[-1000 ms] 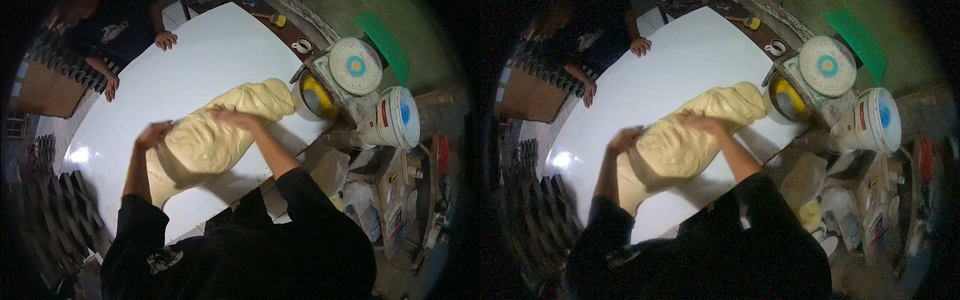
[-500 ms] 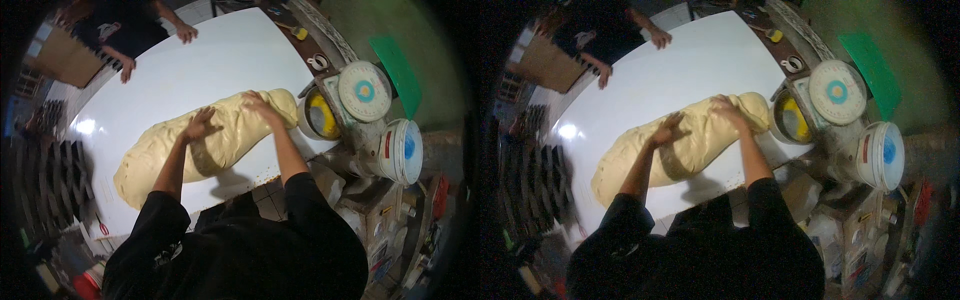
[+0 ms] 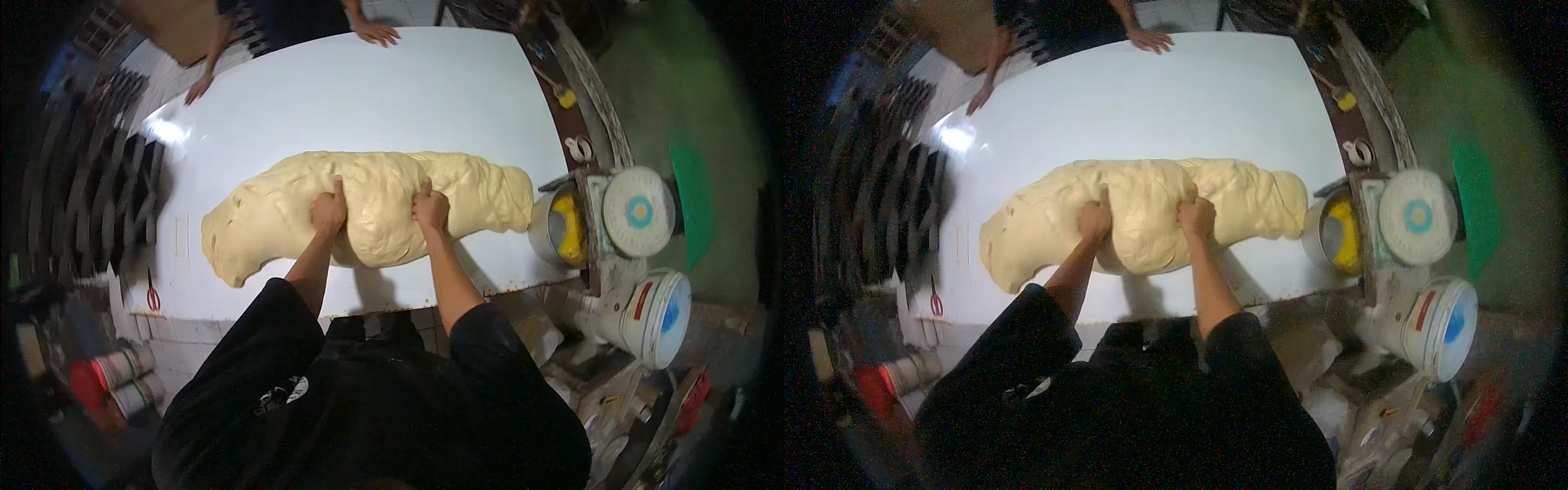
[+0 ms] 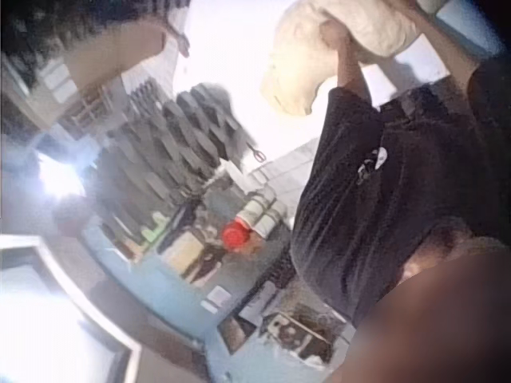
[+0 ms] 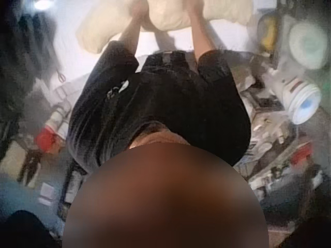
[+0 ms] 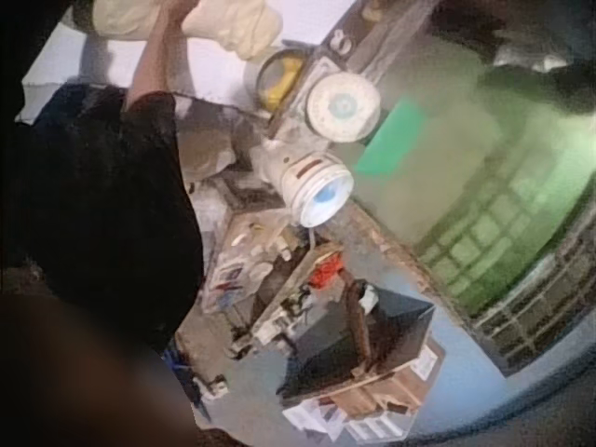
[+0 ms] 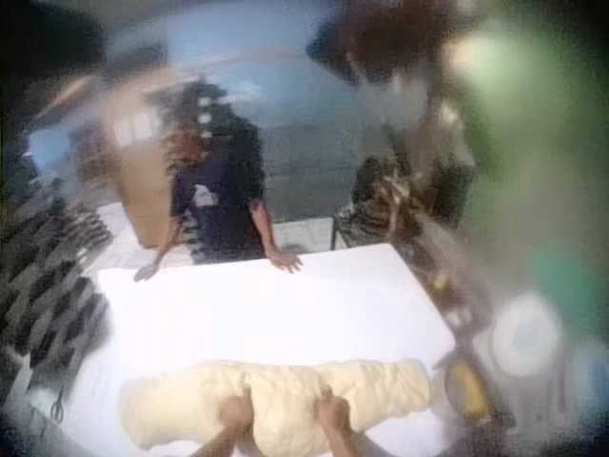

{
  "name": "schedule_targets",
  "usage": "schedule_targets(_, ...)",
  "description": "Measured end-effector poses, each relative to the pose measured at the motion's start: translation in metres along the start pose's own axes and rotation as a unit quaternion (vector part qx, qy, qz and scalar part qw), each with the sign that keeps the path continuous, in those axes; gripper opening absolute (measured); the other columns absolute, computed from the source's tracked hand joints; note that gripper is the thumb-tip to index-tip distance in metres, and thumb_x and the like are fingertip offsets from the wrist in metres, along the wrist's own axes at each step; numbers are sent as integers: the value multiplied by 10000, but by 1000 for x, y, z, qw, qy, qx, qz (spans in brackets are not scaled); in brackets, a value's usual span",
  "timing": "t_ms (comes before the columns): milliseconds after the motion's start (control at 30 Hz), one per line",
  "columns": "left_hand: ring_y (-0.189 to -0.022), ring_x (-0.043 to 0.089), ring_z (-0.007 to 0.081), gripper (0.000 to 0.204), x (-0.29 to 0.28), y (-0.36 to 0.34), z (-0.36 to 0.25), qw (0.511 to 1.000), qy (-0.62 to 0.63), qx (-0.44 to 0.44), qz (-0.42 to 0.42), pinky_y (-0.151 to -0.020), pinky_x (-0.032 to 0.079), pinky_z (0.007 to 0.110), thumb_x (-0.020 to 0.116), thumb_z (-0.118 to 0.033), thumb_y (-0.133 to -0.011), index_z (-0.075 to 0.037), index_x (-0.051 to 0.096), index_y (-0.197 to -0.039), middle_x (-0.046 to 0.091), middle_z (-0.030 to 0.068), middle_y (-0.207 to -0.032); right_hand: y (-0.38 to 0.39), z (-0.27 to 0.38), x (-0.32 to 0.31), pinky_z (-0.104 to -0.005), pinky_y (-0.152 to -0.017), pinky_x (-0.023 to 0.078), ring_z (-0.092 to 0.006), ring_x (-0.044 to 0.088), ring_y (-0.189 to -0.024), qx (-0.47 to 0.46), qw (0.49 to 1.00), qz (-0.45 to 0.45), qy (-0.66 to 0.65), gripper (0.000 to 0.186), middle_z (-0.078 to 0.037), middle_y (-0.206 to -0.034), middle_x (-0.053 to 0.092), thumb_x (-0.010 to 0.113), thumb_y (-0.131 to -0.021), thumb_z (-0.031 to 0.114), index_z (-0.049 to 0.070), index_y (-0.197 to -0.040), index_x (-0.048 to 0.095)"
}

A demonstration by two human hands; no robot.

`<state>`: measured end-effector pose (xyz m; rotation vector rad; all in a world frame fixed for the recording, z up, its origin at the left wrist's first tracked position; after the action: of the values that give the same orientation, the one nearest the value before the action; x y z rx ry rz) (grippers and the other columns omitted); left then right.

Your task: The person kneads a large mass of dough on a table, uses a scraper to cut off portions of the dough, and places the portions onto a scale to weigh them.

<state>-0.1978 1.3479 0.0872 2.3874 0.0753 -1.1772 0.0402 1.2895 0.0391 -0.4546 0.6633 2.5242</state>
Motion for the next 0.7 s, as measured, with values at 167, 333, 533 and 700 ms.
schedule_targets(167,-1134,566,455,631,-2,41,60,956,13,258,142,-1017,438,502,663,-453,-898,72,573,-1238,629,280,-1162,65,48,3,-524,-999,427,-411,568,-1125,-207,945,20,253,421,-232,-1181,601,414,-1060,385,20,-1158,597)
schedule_targets(333,-1426,346,454,595,-114,89,102,941,16,335,-36,-1107,391,556,702,-258,-894,-3,497,-1392,433,270,-1488,125,104,47,-565,-1190,246,-349,359,-1462,-382,864,-95,313,532,-124,-1580,413,477,-1043,377,127,-1512,453)
schedule_targets(533,-1518,248,345,645,-158,36,160,932,-71,240,-261,-1231,178,523,489,-400,-1021,-70,334,-1552,258,158,-1650,125,56,107,-613,-1219,45,-285,209,-1548,-383,819,-83,419,539,-2,-1670,282,412,-1063,453,251,-1562,404)
schedule_targets(700,-1579,-22,276,769,-119,-8,197,976,-51,196,-77,-1219,-49,623,323,-580,-1036,-195,55,-1645,-32,30,-1721,108,66,90,-563,-1233,15,-245,134,-1568,-270,881,15,388,545,11,-1681,256,472,-1057,409,235,-1568,396)
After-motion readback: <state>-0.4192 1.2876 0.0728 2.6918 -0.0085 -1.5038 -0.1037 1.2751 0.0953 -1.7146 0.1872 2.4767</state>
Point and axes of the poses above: each hand's wrist, its own y-axis away from the middle knuckle, its own x-axis out of the palm, z = x × y, the point moved 1 cm from there along -y, towards the middle knuckle
